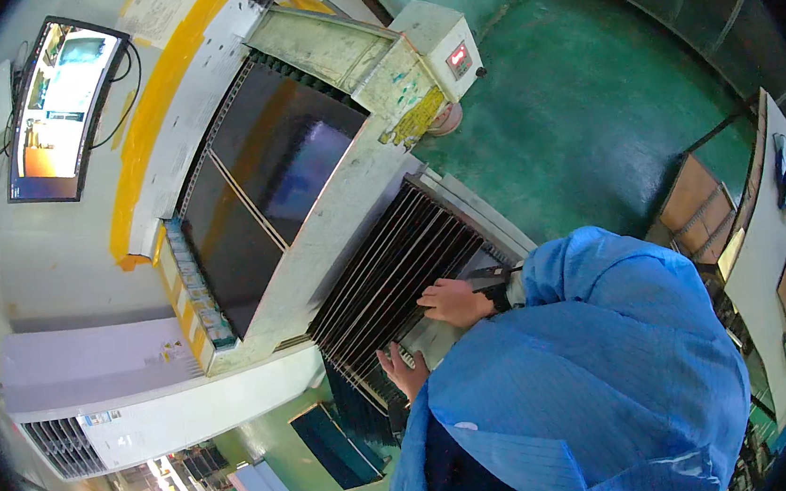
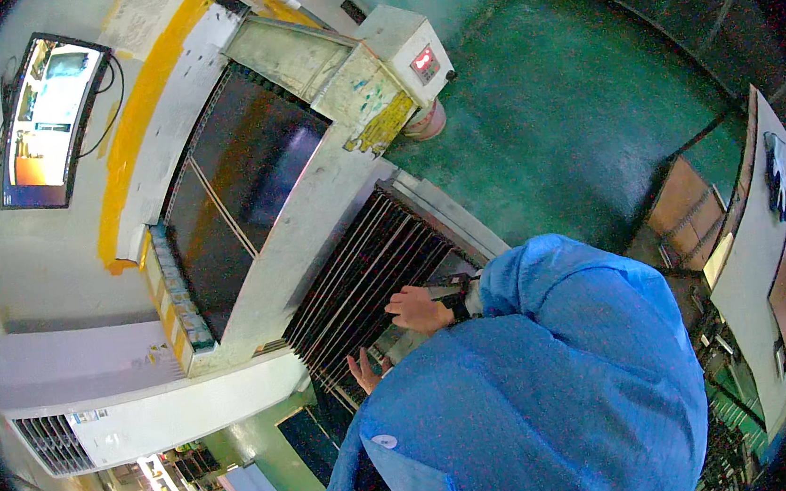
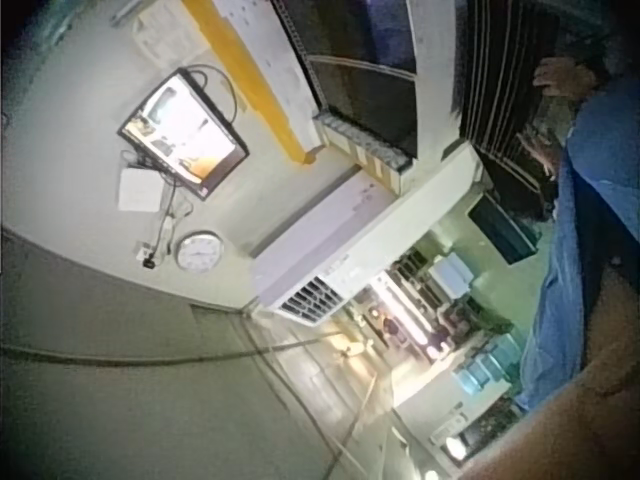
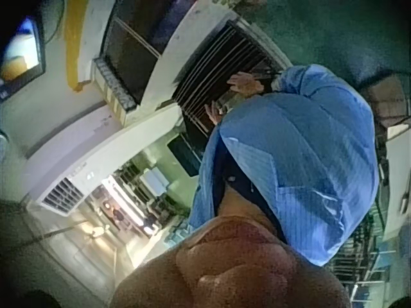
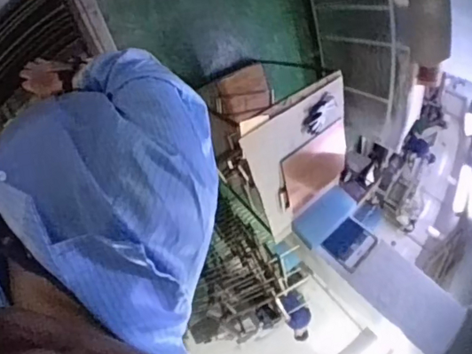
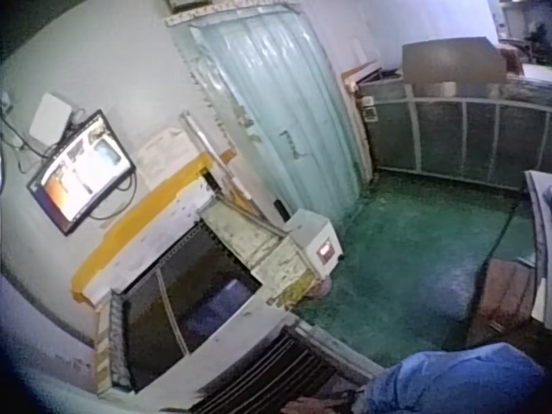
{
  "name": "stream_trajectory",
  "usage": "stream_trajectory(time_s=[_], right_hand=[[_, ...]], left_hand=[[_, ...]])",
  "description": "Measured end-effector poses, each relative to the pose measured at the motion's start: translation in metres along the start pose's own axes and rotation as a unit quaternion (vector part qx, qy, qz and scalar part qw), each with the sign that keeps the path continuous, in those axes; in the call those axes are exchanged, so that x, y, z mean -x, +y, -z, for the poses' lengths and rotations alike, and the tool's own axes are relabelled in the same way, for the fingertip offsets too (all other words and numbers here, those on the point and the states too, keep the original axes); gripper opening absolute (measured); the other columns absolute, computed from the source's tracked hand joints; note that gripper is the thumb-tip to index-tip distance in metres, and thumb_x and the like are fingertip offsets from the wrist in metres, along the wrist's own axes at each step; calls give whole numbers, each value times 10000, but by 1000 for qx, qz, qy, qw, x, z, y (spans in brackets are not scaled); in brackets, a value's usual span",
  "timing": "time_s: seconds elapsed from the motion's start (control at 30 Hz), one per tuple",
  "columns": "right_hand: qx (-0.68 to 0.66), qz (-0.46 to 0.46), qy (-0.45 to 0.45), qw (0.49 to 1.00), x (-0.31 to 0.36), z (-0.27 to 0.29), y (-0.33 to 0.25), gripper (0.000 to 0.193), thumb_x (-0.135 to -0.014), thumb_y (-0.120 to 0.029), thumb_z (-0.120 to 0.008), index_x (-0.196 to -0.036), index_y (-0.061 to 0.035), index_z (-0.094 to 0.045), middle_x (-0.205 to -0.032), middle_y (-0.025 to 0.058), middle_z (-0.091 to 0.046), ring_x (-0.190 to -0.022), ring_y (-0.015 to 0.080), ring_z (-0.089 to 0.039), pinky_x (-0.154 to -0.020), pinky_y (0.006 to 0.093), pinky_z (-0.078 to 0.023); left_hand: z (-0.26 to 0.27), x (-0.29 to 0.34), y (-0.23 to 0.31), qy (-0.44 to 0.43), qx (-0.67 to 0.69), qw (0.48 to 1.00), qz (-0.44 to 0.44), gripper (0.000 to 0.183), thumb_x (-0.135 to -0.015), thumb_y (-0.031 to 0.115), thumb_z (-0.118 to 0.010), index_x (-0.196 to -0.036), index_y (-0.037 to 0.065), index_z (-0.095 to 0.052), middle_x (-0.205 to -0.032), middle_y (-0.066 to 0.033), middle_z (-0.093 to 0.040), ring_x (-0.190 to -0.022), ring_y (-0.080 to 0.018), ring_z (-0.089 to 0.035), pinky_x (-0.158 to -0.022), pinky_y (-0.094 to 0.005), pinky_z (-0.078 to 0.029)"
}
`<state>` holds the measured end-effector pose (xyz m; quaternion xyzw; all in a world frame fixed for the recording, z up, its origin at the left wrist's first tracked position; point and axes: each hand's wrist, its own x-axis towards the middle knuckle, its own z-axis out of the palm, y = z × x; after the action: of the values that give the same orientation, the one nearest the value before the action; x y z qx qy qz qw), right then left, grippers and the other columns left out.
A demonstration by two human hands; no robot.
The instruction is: Loading glass panels from a processing machine into metal storage racks.
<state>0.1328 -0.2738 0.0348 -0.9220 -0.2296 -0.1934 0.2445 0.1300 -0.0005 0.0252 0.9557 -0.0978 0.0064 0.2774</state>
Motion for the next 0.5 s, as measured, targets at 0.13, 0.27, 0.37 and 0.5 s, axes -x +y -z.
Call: stream_trajectory(time_s=[0.13,0.27,0.37,0.5], right_hand=[[10,18,-50,999,-10,-1,2,167,-697,-254,-607,-798,-143,-681,-1017,20,-609,-973,208,-537,-792,356,-432],[13,38,95,995,-15,-3,2,116,-601,-307,-590,-603,-198,-553,-807,-14,-486,-859,199,-479,-718,352,-399],[2,37,56,998,-18,-11,1,107,-640,-283,-599,-660,-178,-593,-839,-10,-531,-896,192,-511,-748,341,-420],[43,50,37,997,-14,-27,3,98,-632,-284,-595,-641,-190,-570,-796,-23,-506,-876,187,-506,-724,334,-419]], left_hand=[[3,2,-4,-20,-13,1000,0,685,-775,217,-754,-1395,98,-487,-1544,-216,-218,-1398,-406,-286,-1063,-476,-383],[5,5,-4,-27,36,999,0,698,-772,187,-752,-1411,137,-477,-1542,-185,-205,-1387,-386,-319,-983,-460,-464],[6,5,-4,-36,11,999,-6,711,-763,178,-757,-1416,174,-475,-1543,-162,-209,-1363,-366,-367,-935,-455,-498],[7,6,-3,-32,-13,999,-15,732,-747,181,-769,-1416,206,-472,-1542,-140,-221,-1311,-347,-440,-884,-447,-527]])
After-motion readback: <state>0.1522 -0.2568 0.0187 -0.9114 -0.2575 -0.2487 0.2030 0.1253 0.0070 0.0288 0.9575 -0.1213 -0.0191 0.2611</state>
